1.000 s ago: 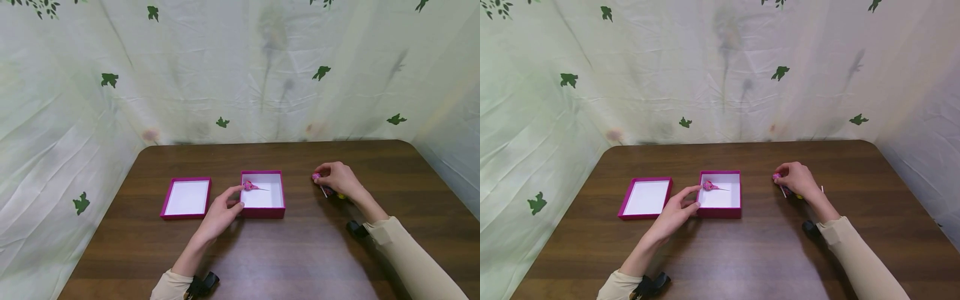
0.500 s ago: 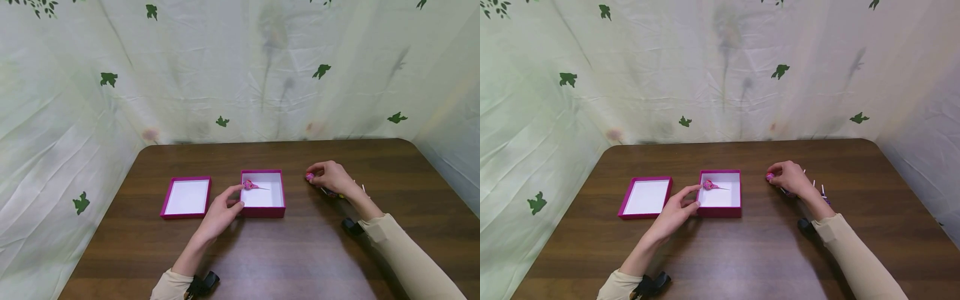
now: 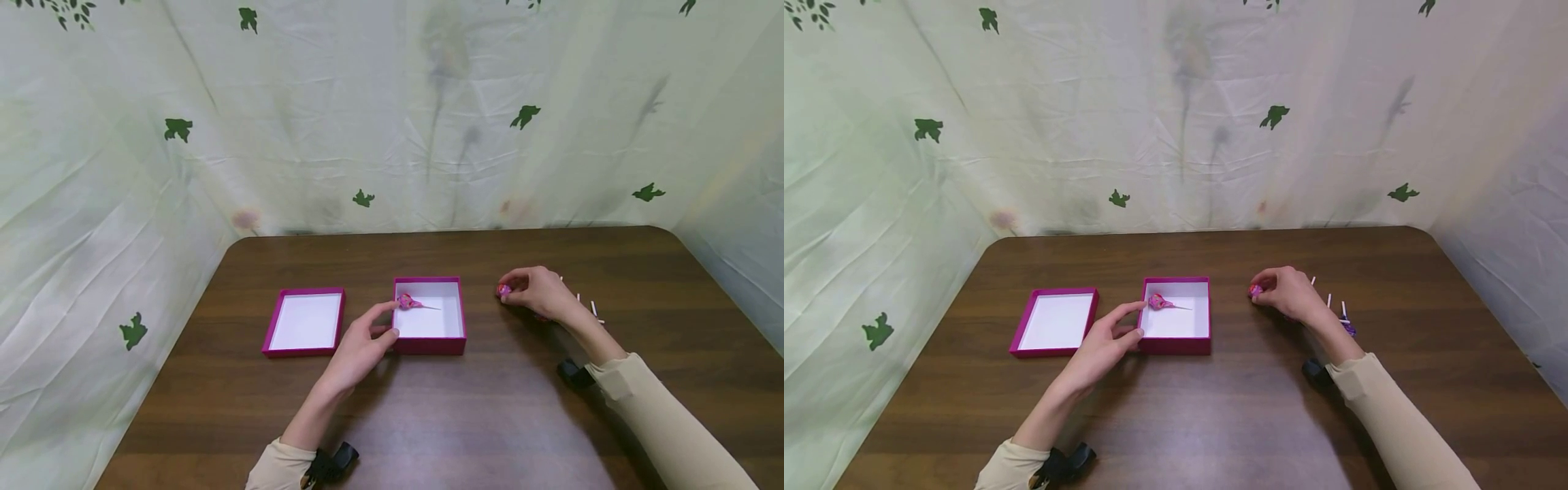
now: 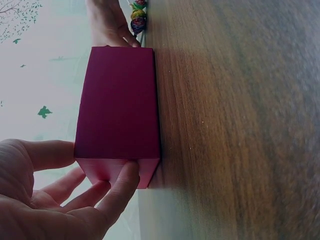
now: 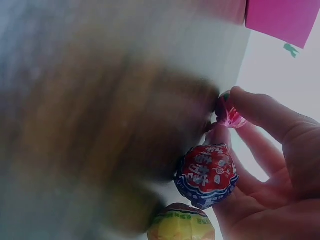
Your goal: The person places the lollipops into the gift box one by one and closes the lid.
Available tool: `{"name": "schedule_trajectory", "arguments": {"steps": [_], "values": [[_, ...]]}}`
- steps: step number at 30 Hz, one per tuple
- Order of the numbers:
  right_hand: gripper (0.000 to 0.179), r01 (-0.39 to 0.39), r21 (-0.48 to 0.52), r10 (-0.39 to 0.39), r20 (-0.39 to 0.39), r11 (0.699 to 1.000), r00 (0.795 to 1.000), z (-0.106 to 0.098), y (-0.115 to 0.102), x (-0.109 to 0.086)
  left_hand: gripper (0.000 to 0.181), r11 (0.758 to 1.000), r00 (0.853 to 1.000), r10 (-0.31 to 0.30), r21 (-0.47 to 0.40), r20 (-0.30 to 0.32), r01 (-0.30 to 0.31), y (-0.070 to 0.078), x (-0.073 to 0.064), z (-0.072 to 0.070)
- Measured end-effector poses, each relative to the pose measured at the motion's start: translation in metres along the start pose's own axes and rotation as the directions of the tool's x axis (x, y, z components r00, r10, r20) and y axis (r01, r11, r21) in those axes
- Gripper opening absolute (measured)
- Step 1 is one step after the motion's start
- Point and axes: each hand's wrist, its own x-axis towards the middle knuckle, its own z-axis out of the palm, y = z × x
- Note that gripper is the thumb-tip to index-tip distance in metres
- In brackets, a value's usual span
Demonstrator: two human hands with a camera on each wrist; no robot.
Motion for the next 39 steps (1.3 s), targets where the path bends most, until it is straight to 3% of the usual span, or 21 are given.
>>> {"name": "schedule_trajectory", "arguments": {"steps": [16,39], "values": [[0.023,0.027,0.025,-0.027,0.005,0.999,1.0,-0.001,-0.01,-0.004,0.045,1.0,1.0,-0.01,-0.008,0.009,0.01,0.0,0.0,0.0],[0.022,0.134,0.065,-0.125,-0.118,0.989,0.985,0.008,-0.042,-0.018,0.046,1.0,1.0,-0.006,-0.015,0.009,0.006,-0.001,0.0,0.0]]}}
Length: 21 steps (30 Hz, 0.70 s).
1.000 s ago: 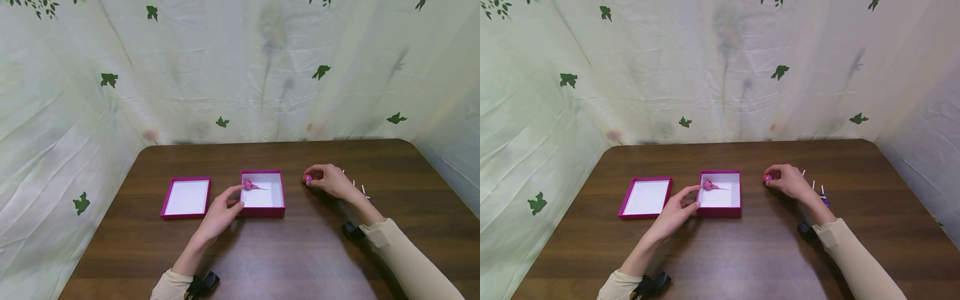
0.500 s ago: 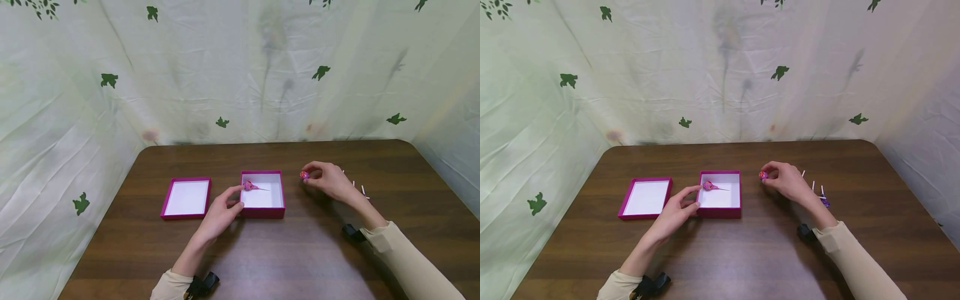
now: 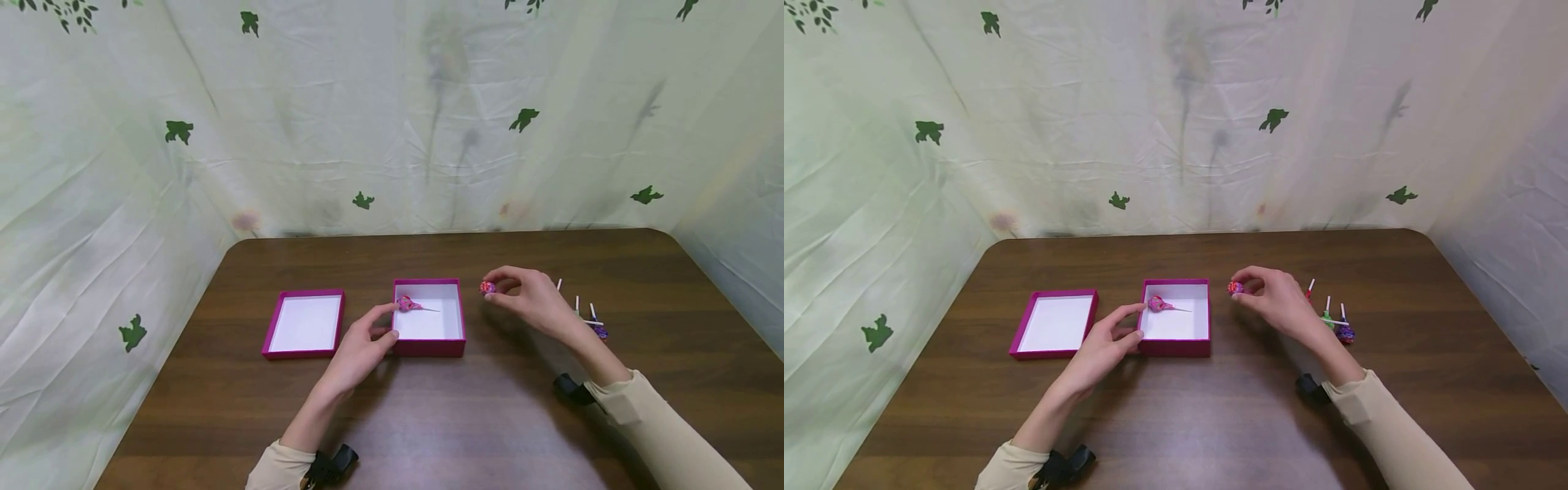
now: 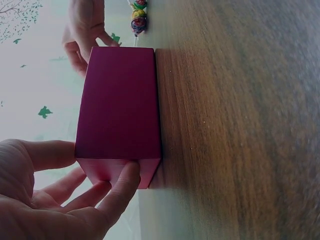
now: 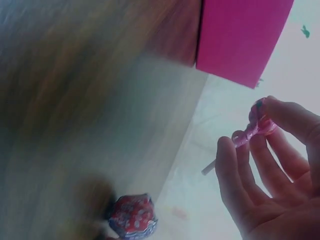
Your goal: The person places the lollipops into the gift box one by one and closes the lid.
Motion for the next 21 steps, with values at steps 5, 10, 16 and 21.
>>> {"name": "schedule_trajectory", "arguments": {"steps": [5,10,16,21], "values": [[0.022,0.037,0.016,-0.037,-0.025,0.999,0.999,0.002,-0.007,-0.001,0.045,1.0,1.0,0.01,0.001,0.002,-0.01,-0.001,0.0,0.0],[0.025,0.063,0.092,-0.059,-0.038,0.994,0.998,0.004,-0.018,-0.003,0.045,1.0,1.0,0.005,0.005,0.0,-0.005,0.0,0.0,0.0],[0.03,0.095,0.162,-0.084,-0.073,0.982,0.994,0.01,-0.03,-0.003,0.046,1.0,1.0,0.008,0.005,0.0,-0.008,0.0,0.0,0.0],[0.032,0.122,0.205,-0.106,-0.09,0.971,0.99,0.015,-0.042,-0.002,0.045,1.0,1.0,0.021,0.004,-0.006,-0.021,0.0,0.0,0.0]]}}
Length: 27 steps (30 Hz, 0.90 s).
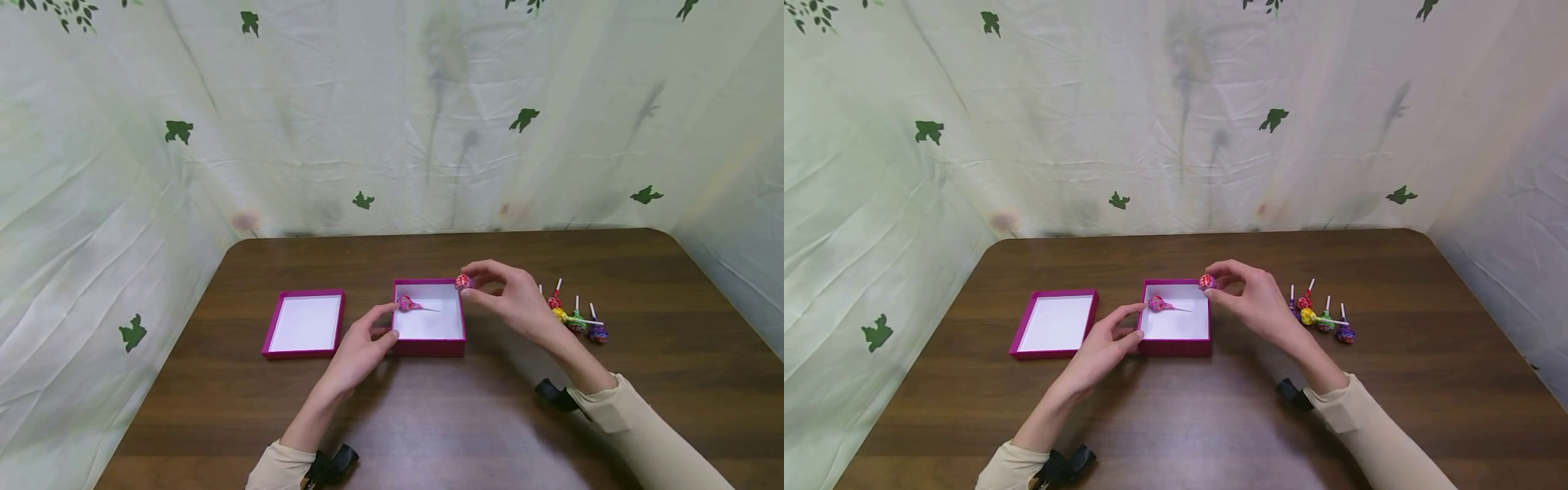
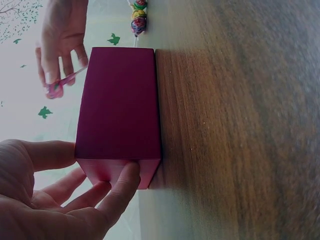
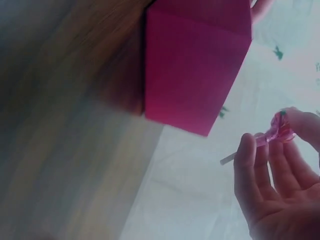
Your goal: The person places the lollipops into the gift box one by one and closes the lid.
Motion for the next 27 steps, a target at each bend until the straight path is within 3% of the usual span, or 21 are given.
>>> {"name": "schedule_trajectory", "arguments": {"steps": [7,15,27], "values": [[0.03,0.004,0.082,-0.003,-0.014,0.997,1.0,0.013,-0.01,0.004,0.046,1.0,1.0,0.007,-0.004,-0.01,-0.007,0.0,0.0,0.0],[0.025,0.03,0.132,-0.036,0.042,0.991,0.998,0.03,-0.013,0.012,0.045,1.0,1.0,-0.012,0.019,-0.002,0.012,0.0,0.002,-0.001],[0.024,0.002,-0.033,0.005,0.207,0.999,0.978,0.055,-0.006,0.031,0.045,1.0,1.0,-0.01,0.006,0.01,0.01,0.0,0.002,0.0]]}}
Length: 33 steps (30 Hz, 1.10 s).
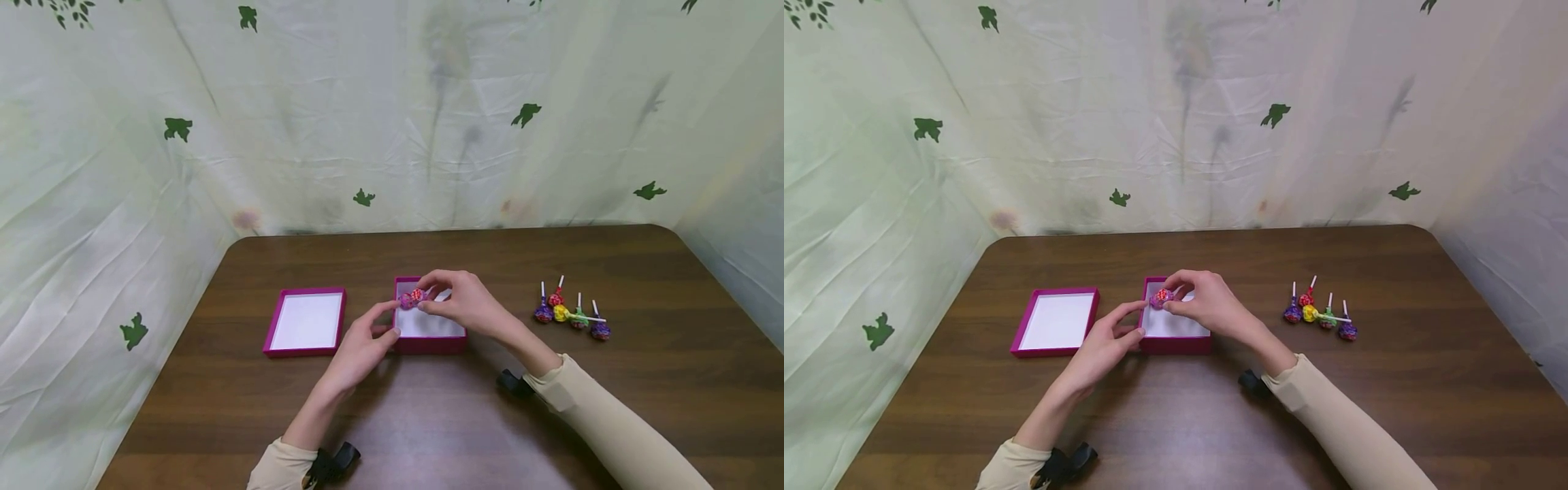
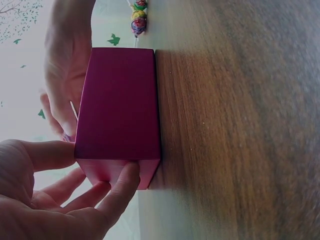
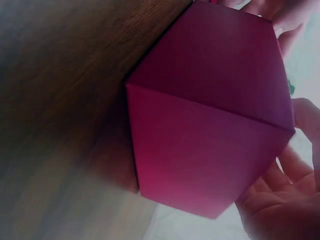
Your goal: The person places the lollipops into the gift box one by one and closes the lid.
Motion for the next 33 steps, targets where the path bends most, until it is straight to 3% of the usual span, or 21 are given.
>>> {"name": "schedule_trajectory", "arguments": {"steps": [6,20,33], "values": [[0.02,0.015,-0.067,-0.01,0.072,0.998,0.997,0.007,0.001,0.01,0.043,1.0,1.0,0.017,-0.025,0.004,-0.017,0.001,0.0,0.0],[0.019,-0.034,-0.24,0.08,0.188,0.97,0.979,0.02,-0.002,0.029,0.044,0.999,1.0,0.02,-0.041,0.0,-0.02,0.003,-0.001,-0.001],[0.019,-0.032,-0.316,0.09,0.172,0.948,0.981,0.031,0.0,0.032,0.043,0.999,1.0,0.021,-0.034,0.003,-0.021,0.001,0.0,0.0]]}}
